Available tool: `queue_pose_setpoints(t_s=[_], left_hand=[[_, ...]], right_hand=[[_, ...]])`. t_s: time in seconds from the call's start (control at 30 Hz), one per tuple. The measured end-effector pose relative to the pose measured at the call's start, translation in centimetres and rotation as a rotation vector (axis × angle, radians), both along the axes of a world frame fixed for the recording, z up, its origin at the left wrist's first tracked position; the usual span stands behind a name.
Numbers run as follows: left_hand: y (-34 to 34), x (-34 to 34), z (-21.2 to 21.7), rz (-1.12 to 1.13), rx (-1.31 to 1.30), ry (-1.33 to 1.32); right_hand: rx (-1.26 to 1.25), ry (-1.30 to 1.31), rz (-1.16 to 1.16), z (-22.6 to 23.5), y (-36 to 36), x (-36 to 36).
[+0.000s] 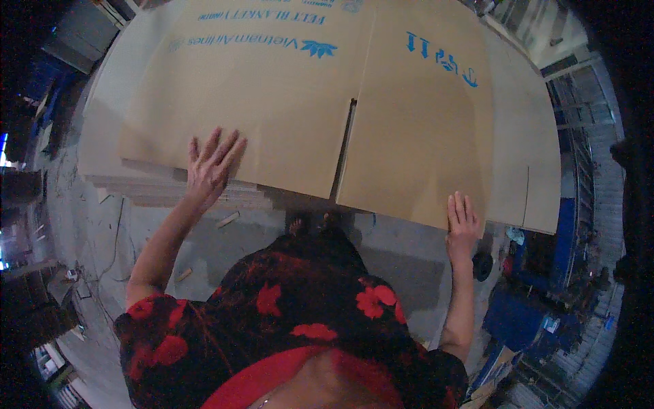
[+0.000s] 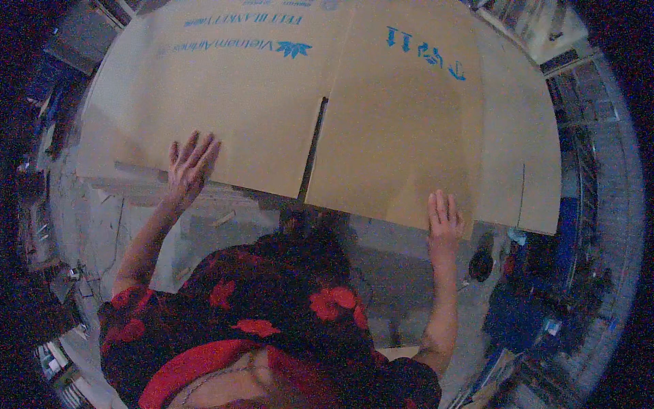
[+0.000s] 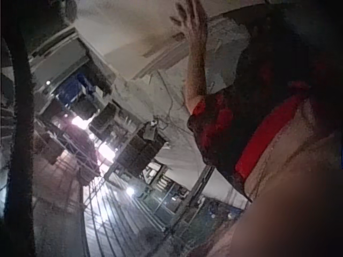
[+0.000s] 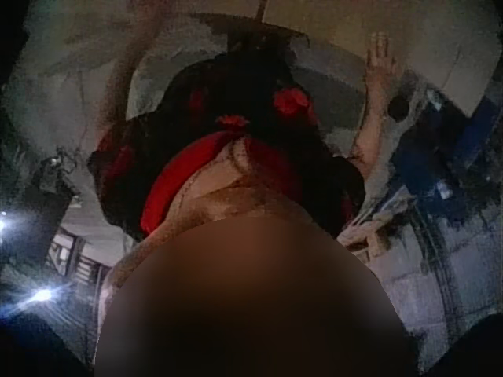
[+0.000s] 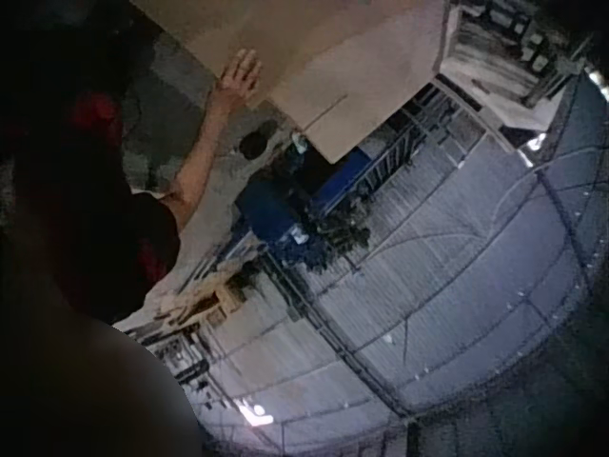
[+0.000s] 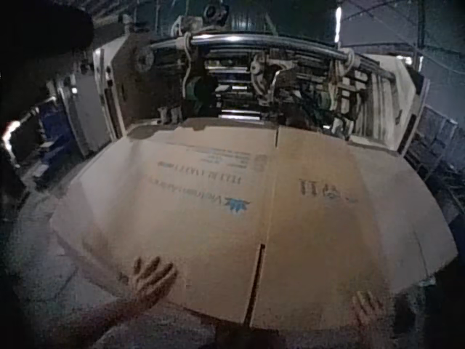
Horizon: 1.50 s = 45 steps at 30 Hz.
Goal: The person repeatedly picks up flat cardboard sheets from a stack and feeds them into a machine. A coworker assists by holding the stack and handing over sheets. The person aligns each sheet and places it into the machine's intake area.
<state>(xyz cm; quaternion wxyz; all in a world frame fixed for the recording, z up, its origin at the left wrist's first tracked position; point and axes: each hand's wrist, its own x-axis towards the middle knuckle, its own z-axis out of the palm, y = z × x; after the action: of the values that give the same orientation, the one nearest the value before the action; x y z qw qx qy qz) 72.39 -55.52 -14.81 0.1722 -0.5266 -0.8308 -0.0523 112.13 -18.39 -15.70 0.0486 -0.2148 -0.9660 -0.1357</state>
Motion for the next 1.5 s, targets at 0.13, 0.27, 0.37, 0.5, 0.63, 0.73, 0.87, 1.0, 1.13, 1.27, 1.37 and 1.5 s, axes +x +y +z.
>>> queue_pose_setpoints(t_s=[0.13,0.27,0.37,0.5,0.63,0.73,0.87,1.0,1.13,1.27,1.37,1.5], left_hand=[[-0.1,-0.6,-2.2,0.066,-0.001,0.145],[0.3,-0.2,-3.1,0.059,-0.034,0.115],[0.0,0.4,-2.7,0.028,-0.048,0.086],[-0.5,0.9,-2.1,0.0,-0.083,0.038],[-0.5,0.4,-1.4,0.014,-0.124,0.03],[-0.1,0.2,-0.5,0.04,-0.112,0.013],[0.8,0.1,1.4,0.088,-0.247,-0.148],[1.3,-0.5,2.9,0.015,-0.306,-0.184],[1.3,-1.0,2.4,-0.075,-0.238,-0.139],[1.0,-0.4,0.1,-0.09,0.128,0.066],[1.0,-0.2,-1.5,-0.075,0.105,0.131],[1.2,-0.7,-2.6,-0.061,0.257,0.167]], right_hand=[[0.047,0.085,0.068,-1.3,1.3,-1.1],[0.022,0.097,0.101,-2.8,2.8,-1.3],[0.015,0.119,0.171,-3.1,3.0,-1.2],[-0.019,0.105,0.176,-2.4,2.5,-1.2],[-0.03,0.14,0.2,-1.7,2.3,-1.6],[0.016,0.213,0.234,-2.1,2.9,-2.1],[0.059,0.258,0.248,-3.1,3.7,-2.4],[-0.016,0.279,0.234,-3.3,3.4,-2.2],[-0.036,0.301,0.207,-2.6,3.0,-2.8],[0.006,0.36,0.222,-2.3,3.3,-3.5],[0.072,0.424,0.255,-2.8,3.7,-3.9],[0.092,0.425,0.247,-3.3,3.8,-4.3]])
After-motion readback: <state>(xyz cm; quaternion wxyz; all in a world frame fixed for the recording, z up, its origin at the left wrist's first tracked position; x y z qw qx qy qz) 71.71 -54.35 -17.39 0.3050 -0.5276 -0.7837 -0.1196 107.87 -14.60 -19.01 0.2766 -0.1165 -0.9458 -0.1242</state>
